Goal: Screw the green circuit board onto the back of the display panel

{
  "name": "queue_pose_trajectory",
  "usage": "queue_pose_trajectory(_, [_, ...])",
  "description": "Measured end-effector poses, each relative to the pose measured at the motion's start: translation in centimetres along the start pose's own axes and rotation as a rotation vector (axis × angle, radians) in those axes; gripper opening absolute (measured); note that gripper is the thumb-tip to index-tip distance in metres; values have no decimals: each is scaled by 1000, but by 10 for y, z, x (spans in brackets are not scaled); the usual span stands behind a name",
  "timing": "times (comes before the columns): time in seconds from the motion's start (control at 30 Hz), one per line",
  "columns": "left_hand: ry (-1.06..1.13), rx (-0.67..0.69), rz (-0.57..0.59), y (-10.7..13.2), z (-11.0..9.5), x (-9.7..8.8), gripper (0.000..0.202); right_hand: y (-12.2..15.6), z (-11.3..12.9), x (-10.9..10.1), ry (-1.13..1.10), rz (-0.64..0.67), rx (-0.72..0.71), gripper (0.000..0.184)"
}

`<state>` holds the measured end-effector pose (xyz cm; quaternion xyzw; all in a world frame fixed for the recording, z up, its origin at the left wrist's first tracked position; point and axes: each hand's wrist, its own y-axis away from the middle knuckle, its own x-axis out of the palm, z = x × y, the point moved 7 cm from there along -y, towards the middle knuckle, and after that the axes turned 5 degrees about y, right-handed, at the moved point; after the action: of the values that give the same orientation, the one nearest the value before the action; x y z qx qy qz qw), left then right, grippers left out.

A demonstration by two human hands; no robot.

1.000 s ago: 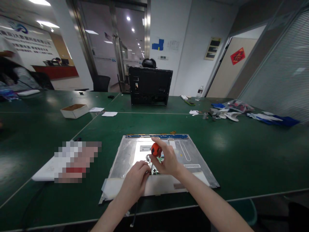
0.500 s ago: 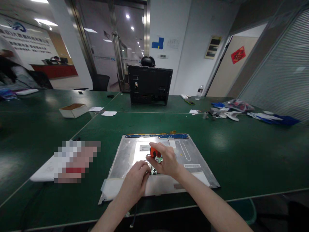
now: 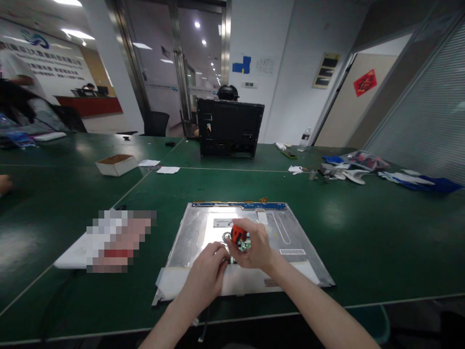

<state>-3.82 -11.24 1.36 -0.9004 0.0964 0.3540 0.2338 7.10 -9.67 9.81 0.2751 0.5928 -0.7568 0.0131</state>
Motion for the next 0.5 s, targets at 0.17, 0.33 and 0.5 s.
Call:
queue_pose_trajectory(0.17, [-6, -8, 1, 0, 0, 0, 23, 1, -1, 1, -12, 2, 1, 49])
queue_pose_trajectory(0.33, [-5, 8, 13, 0, -2, 0, 23, 3, -2, 4, -88, 47, -16, 52])
queue_pose_trajectory(0.5, [-2, 0, 22, 0, -3, -1, 21, 6, -2, 3, -12, 36, 33, 53])
